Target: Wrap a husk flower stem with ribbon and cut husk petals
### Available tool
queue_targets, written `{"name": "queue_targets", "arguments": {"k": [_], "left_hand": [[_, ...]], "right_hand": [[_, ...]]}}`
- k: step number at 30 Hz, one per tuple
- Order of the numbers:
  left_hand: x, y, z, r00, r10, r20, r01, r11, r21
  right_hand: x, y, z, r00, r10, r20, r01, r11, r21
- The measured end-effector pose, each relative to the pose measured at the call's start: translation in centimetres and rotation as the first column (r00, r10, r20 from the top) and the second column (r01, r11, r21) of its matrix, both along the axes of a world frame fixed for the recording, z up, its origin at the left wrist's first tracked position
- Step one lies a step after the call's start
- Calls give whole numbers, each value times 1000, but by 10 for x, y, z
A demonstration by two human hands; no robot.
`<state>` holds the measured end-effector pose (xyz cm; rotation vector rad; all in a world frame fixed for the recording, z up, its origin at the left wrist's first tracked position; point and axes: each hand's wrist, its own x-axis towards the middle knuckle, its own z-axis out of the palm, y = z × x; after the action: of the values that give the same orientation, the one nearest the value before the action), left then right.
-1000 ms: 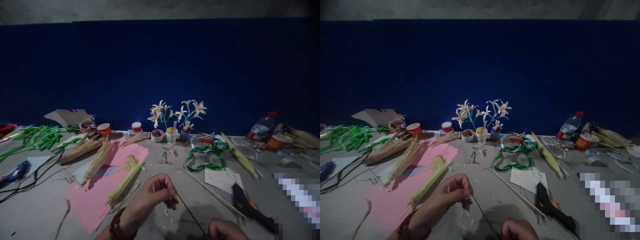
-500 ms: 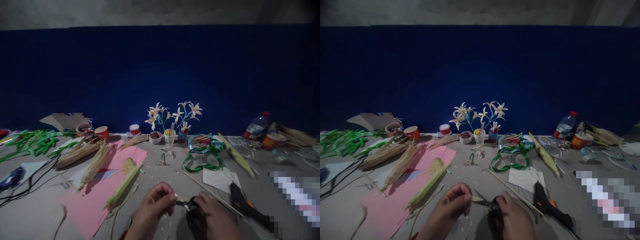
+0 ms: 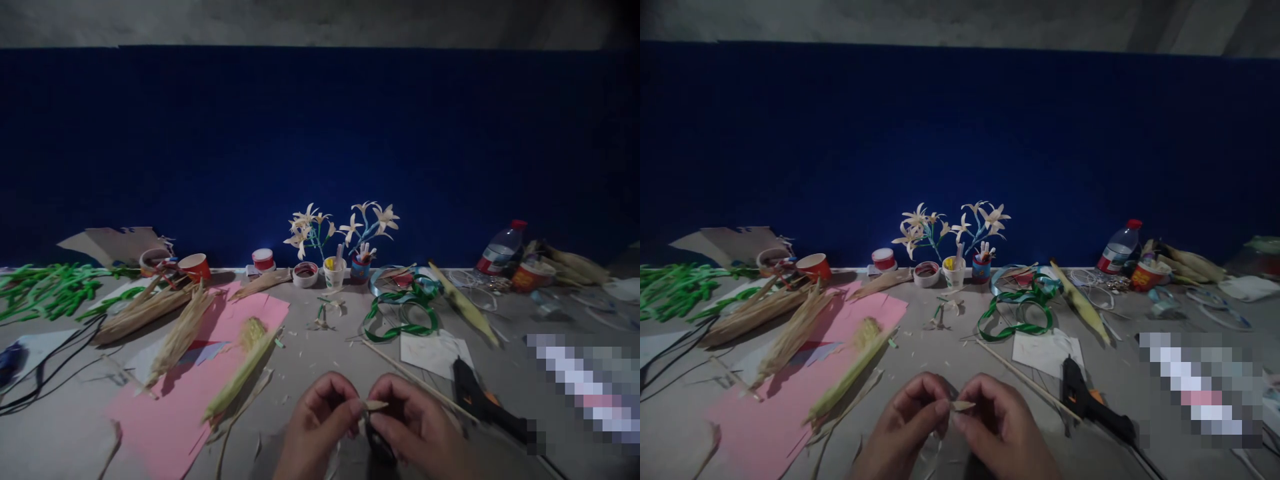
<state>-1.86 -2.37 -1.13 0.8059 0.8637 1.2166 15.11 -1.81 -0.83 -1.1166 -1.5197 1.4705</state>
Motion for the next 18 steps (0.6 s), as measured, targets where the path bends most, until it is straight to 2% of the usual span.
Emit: {"name": "queue_targets", "arguments": {"k": [4, 9, 12, 15, 18], "left_hand": [[-1, -4, 7, 998, -26, -52, 27, 999, 29], [-1, -6, 9, 1000, -19, -23, 19, 1000, -2], [3, -5, 3, 997, -38, 63, 41, 998, -50], [8, -5, 0, 979, -59, 195, 82, 990, -113], [8, -6, 1, 962, -18, 273, 63, 985, -158]], "right_hand": [[-11, -4, 11, 999, -31, 35, 32, 999, -31], [-11, -1, 11, 998, -60, 26, 62, 996, -61], [-7, -1, 10, 993, -114, -41, 108, 984, -139], [0, -1, 5, 973, -153, -174, 95, 949, -300], [9, -2, 2, 915, -274, -296, 154, 916, -371]]}}
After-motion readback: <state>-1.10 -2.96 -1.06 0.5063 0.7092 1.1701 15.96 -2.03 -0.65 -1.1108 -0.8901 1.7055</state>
